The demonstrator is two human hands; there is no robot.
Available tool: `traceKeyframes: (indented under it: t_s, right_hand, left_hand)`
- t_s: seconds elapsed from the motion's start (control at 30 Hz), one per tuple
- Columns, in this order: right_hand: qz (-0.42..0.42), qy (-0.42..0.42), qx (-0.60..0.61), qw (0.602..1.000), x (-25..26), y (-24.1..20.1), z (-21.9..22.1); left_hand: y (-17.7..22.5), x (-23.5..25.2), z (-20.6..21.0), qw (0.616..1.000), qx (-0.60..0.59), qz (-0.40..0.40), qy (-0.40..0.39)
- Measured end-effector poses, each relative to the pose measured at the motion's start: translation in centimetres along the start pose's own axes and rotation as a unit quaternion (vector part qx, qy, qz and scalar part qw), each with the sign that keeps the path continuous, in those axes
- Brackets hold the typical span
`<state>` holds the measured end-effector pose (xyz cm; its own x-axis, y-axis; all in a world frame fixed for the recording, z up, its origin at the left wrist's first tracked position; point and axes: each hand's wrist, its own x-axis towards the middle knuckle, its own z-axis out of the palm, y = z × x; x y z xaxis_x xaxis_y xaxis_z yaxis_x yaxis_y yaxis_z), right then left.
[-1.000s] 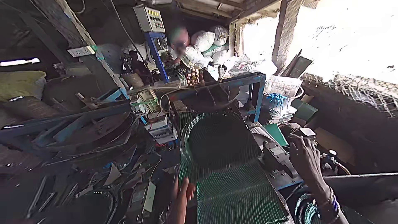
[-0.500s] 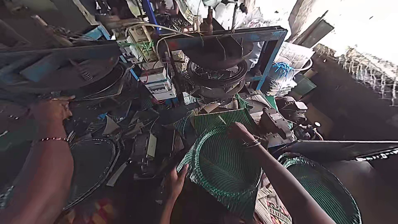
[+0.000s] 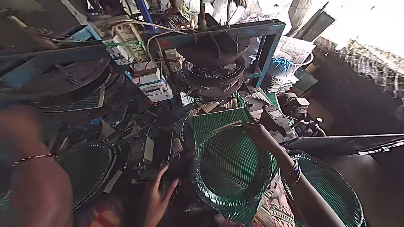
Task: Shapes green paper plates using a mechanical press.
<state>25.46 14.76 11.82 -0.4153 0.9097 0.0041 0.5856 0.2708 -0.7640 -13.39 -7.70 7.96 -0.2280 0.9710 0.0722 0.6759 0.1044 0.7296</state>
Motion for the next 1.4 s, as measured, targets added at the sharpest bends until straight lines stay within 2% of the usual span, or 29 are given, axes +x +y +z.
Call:
traceKeyframes:
  t_s: [0.07,0.13,0.2,0.23,0.3,0.37,0.4,0.47,0.57,0.63,0.73,0.8,0.87,0.9,0.97,1.03,1.1,1.17,1.23,1.27,1.33,1.4]
  right_hand:
    - [-0.040,-0.021,-0.016,0.999,0.3,-2.8,1.4]
    - [-0.078,-0.033,-0.047,0.995,0.2,-5.1,1.9]
    - [-0.069,-0.001,-0.061,0.996,-0.8,-5.5,0.9]
    - [-0.052,0.043,-0.063,0.996,-1.6,-4.7,-0.4]
    - [0.001,0.132,-0.058,0.989,-3.9,-1.5,-4.0]
    - [0.020,0.198,-0.050,0.979,-6.5,2.4,-6.7]
    - [0.021,0.208,-0.043,0.977,-7.3,3.5,-7.2]
    - [0.006,0.185,-0.037,0.982,-7.4,3.0,-6.6]
    - [-0.057,0.125,-0.025,0.990,-5.7,0.6,-3.3]
    - [-0.120,0.123,-0.044,0.984,-4.8,-0.9,-2.1]
    - [-0.111,0.167,-0.040,0.979,-4.9,-1.0,-2.6]
    - [-0.065,0.258,0.021,0.964,-5.5,0.5,-3.9]
    - [-0.009,0.362,0.097,0.927,-6.1,2.2,-5.2]
    - [0.025,0.391,0.151,0.908,-6.3,2.7,-5.1]
    - [0.078,0.420,0.213,0.879,-6.3,2.9,-3.5]
    - [0.101,0.441,0.234,0.861,-5.8,2.9,-2.0]
    - [0.121,0.466,0.263,0.836,-5.5,3.6,-2.2]
    - [0.123,0.510,0.318,0.790,-5.2,4.8,-3.7]
    - [0.130,0.523,0.358,0.762,-5.4,5.1,-4.6]
    - [0.131,0.519,0.374,0.757,-5.4,4.8,-4.2]
    - [0.137,0.499,0.408,0.752,-4.6,3.3,-2.1]
    - [0.137,0.463,0.451,0.751,-3.7,0.9,1.3]
  left_hand:
    - [6.2,5.2,1.4,0.994,-0.033,0.100,0.039]
    - [11.4,9.7,2.7,0.984,-0.034,0.170,0.041]
    - [13.9,12.3,2.8,0.981,-0.049,0.178,0.065]
    - [13.7,13.0,1.9,0.982,-0.061,0.156,0.087]
    - [10.7,13.6,-1.0,0.984,-0.040,0.109,0.134]
    - [6.6,13.4,-2.3,0.989,-0.011,0.082,0.125]
    - [5.5,13.2,-2.0,0.991,-0.012,0.088,0.103]
    - [6.1,12.8,0.0,0.989,-0.071,0.127,0.009]
    - [11.0,13.2,4.0,0.966,-0.128,0.163,-0.158]
    - [14.0,13.7,5.4,0.949,-0.126,0.177,-0.230]
    - [16.3,13.0,5.6,0.933,-0.083,0.189,-0.296]
    - [14.4,12.1,5.7,0.952,-0.089,0.166,-0.243]
    - [11.7,10.8,6.7,0.968,-0.148,0.126,-0.156]
    - [10.9,9.7,7.3,0.970,-0.178,0.090,-0.139]
    - [10.4,7.4,8.6,0.971,-0.195,0.010,-0.136]
    - [9.2,6.3,9.8,0.971,-0.186,0.011,-0.151]
    - [6.5,6.1,8.8,0.961,-0.188,0.050,-0.198]
    - [2.5,6.0,5.1,0.970,-0.084,0.029,-0.224]
    - [-0.6,5.9,1.3,0.970,0.068,-0.053,-0.227]
    - [-0.9,6.0,0.1,0.962,0.116,-0.075,-0.234]
    - [1.2,5.9,0.6,0.968,0.103,-0.020,-0.226]
    - [5.6,5.5,5.0,0.980,-0.064,0.057,-0.182]
